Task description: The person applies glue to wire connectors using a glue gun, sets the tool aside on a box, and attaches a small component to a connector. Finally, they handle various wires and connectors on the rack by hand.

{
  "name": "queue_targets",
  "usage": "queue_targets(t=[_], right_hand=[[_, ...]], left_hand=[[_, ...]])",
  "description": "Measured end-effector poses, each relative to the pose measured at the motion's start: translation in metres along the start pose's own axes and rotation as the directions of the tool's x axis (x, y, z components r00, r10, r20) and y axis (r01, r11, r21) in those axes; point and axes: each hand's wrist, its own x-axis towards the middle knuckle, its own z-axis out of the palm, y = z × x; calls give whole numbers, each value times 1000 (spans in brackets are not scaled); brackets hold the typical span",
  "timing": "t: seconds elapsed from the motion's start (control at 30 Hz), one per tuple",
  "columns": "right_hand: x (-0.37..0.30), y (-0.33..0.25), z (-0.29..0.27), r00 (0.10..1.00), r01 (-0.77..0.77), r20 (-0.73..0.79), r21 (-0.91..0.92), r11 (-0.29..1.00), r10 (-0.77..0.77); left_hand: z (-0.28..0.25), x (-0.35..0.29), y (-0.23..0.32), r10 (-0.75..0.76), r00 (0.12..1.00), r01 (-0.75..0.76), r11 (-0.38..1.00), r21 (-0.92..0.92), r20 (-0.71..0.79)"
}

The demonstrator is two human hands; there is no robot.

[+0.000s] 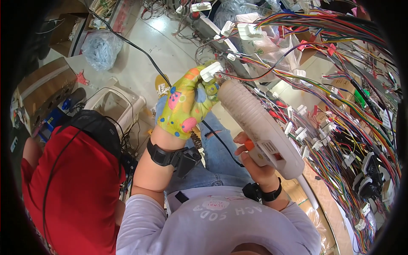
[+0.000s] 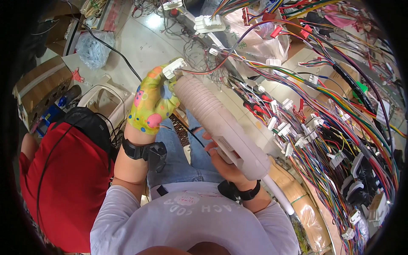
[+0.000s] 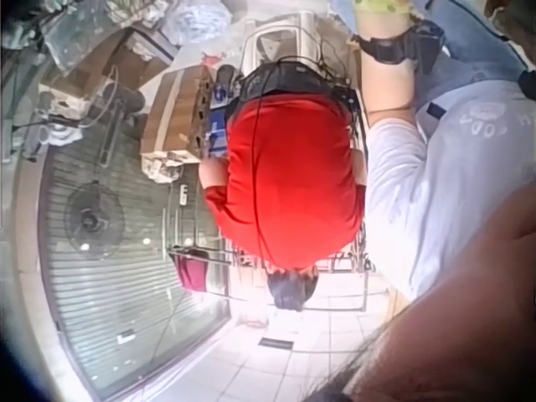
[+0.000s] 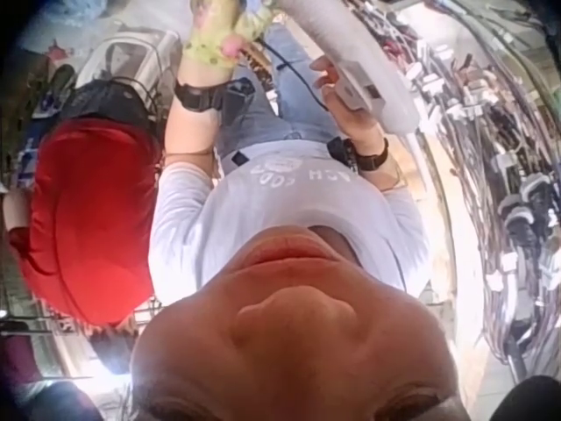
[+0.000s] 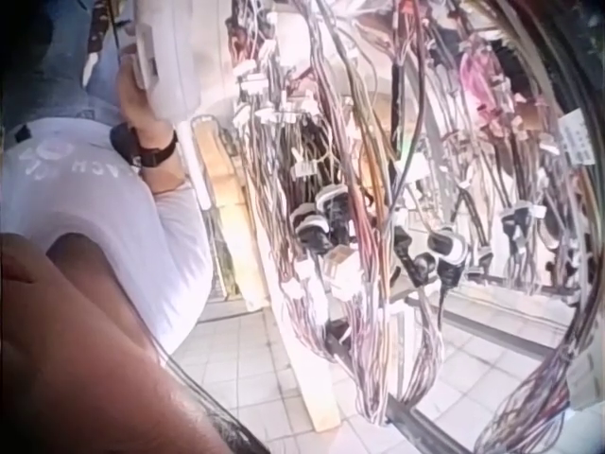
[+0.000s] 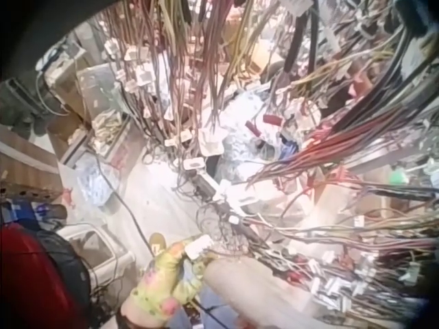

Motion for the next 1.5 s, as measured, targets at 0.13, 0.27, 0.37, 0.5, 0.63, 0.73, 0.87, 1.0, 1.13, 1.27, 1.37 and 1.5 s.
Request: queue_targets(t=[0.13,0.27,0.37,0.5,0.63,0.73,0.87,1.0,1.13,1.27,1.37,1.5], right_hand=[[-2,0,3,997,-15,-77,44,999,18],[-3,0,2,997,-7,-75,8,1000,8],[-4,1,2,994,-17,-106,62,998,24],[-5,2,1,998,-16,-64,-30,999,14],[-5,0,1,994,-14,-109,-6,1000,13],[-5,-2,3,993,-23,-119,0,1000,23],[-3,-2,3,993,7,-116,7,1000,-6],[-4,-3,4,991,-20,-129,-24,1000,17],[-3,-2,5,991,11,-135,-1,1000,-11],[-4,-2,5,989,13,-150,-1,1000,-13],[-3,-1,3,990,21,-143,-2,1000,-21],[-3,-2,3,992,38,-122,-38,999,-43]], left_hand=[[-1,3,-3,47,999,-47,999,-27,-7],[-5,0,-2,31,999,-32,999,31,25],[-5,1,-1,-75,996,78,993,-93,39],[-5,3,1,-134,986,152,965,-215,97],[-5,2,-1,-104,992,114,980,-163,68],[-7,5,-3,-142,988,153,969,-194,67],[2,7,-4,-141,990,127,931,-341,-16],[-1,0,2,67,997,-70,992,103,35],[1,5,6,-177,984,173,932,-318,17],[0,2,11,-187,906,416,226,-881,379],[1,-1,16,-300,887,428,250,-869,351],[1,4,14,-310,827,515,83,-853,469]])
